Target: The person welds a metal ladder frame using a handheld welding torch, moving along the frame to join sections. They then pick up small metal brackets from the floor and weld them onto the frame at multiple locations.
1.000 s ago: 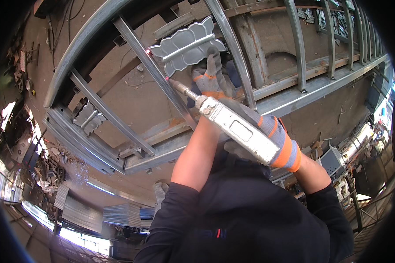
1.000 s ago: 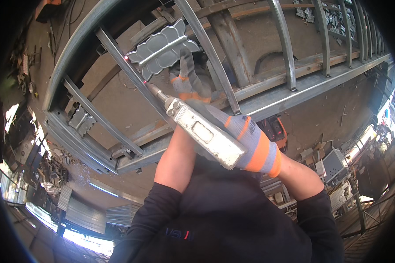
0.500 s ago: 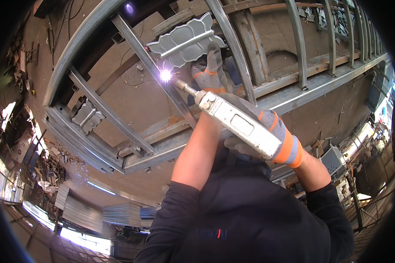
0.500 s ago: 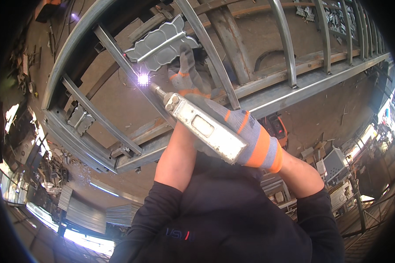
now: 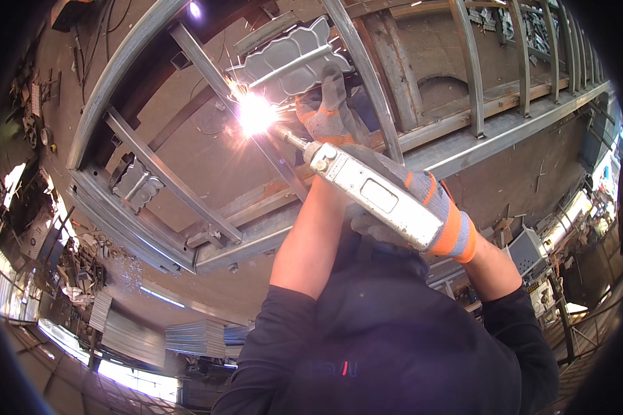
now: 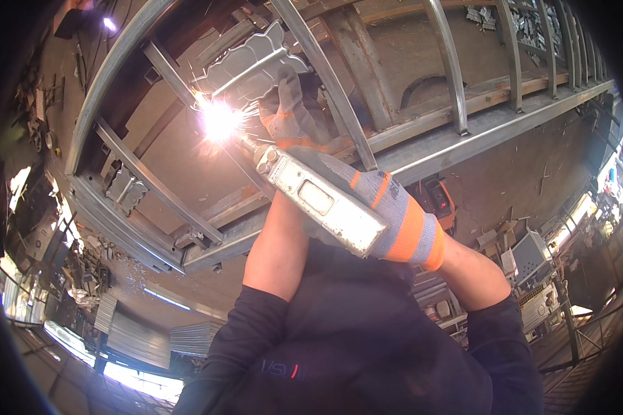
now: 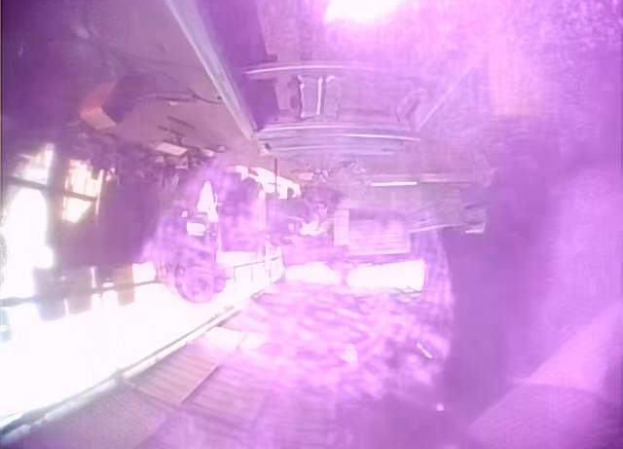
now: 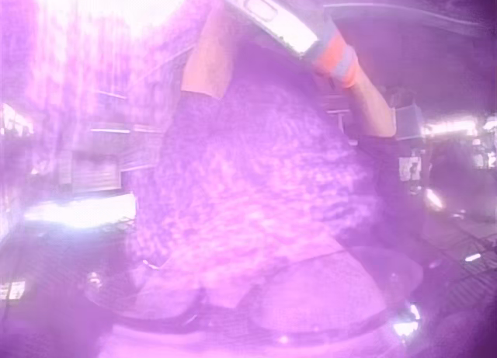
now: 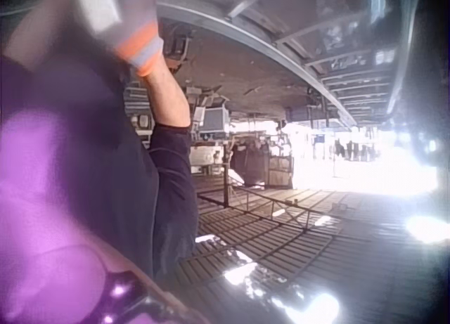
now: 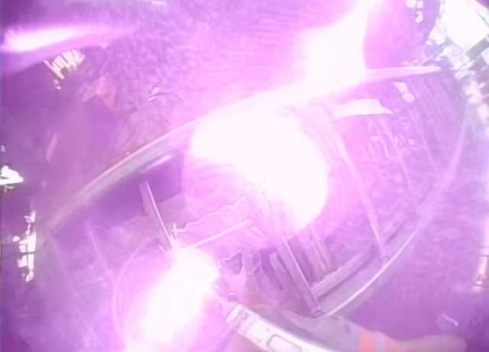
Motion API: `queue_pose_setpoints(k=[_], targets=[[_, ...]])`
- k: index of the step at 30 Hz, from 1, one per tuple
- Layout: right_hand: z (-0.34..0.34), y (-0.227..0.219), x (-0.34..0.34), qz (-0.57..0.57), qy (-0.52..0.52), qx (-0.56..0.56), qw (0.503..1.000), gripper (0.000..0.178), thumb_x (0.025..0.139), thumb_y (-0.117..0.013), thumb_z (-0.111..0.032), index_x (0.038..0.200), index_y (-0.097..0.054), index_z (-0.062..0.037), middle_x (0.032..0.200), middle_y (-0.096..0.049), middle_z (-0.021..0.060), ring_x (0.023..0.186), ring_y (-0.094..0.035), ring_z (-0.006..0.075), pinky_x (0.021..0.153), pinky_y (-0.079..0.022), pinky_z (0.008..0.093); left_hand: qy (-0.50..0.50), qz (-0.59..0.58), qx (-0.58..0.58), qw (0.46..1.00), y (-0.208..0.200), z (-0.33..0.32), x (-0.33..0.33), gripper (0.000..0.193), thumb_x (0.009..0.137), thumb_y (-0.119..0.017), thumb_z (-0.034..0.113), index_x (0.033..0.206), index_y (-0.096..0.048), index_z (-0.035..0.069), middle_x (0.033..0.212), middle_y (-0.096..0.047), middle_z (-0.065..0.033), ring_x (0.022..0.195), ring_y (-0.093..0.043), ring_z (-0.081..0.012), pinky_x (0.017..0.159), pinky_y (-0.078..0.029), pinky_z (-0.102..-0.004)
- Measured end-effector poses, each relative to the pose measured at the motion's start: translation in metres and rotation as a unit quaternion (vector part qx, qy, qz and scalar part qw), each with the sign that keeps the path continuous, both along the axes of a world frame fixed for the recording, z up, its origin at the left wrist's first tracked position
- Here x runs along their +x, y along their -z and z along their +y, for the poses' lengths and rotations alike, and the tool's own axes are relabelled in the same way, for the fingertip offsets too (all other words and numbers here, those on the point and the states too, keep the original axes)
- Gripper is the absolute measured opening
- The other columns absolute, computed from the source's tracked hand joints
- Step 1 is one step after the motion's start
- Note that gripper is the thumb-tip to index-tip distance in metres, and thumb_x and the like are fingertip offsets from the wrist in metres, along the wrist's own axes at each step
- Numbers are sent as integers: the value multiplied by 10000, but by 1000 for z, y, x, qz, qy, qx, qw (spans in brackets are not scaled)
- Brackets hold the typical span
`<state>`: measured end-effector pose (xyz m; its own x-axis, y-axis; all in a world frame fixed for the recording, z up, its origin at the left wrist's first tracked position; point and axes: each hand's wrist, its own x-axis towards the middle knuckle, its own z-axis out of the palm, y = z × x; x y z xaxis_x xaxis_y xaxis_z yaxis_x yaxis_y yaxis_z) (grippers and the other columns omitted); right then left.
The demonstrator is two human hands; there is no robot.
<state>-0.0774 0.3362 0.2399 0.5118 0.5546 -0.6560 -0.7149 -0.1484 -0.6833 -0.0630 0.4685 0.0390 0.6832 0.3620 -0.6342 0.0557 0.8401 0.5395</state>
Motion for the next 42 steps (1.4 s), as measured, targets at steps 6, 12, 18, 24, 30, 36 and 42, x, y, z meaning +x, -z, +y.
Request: queue_pose_setpoints(k=[6,12,18,24,30,36,42], targets=[[-1,-1,-1,-5,-13,-15,1000,544,935,-790,-55,1445,-601,-33,1176,-786,73,1052,-763,138,913,-610,317,-4,-2,3,1000,0,-2,0,383,990,-735,57,1336,-571,63,1114,-736,-130,947,-742,-213,774,-620,-321],[-3,2,-4,-17,-11,-8,1000,529,939,-783,-40,1437,-605,-23,1148,-804,76,1046,-764,136,918,-604,305,-8,1,5,1000,-5,-3,2,389,984,-746,40,1330,-571,54,1110,-738,-124,939,-743,-207,771,-619,-316],[-3,2,-4,-47,-14,-7,999,509,940,-784,-37,1423,-622,-24,1127,-815,77,1041,-766,132,915,-603,304,-5,8,8,1000,-6,-2,4,385,962,-773,3,1298,-586,26,1118,-742,-115,926,-747,-192,756,-616,-305],[0,1,-1,-59,-13,-2,998,430,949,-777,-31,1367,-677,-27,1150,-810,80,1049,-767,144,920,-606,311,38,34,51,997,5,4,0,372,963,-785,38,1303,-636,21,1140,-752,-117,935,-750,-183,754,-612,-289],[-5,5,-8,-47,-26,-12,999,449,946,-780,-30,1381,-672,-19,1198,-793,89,1084,-757,163,940,-596,320,44,2,15,999,9,7,-2,331,976,-779,67,1283,-662,28,1131,-758,-101,936,-747,-174,746,-608,-286],[-20,-3,-10,-298,-148,-117,936,695,896,-822,-36,1528,-534,9,1450,-668,166,1232,-685,226,1007,-538,346,32,15,-31,999,-7,5,4,273,989,-771,91,1246,-691,45,1111,-763,-74,909,-738,-169,732,-600,-291],[0,-15,-22,-302,20,-186,935,575,921,-721,-35,1471,-554,5,1205,-728,200,1064,-724,373,888,-570,404,54,29,-116,991,-26,9,8,205,993,-763,95,1190,-717,64,1067,-767,-49,876,-738,-176,707,-600,-305]])
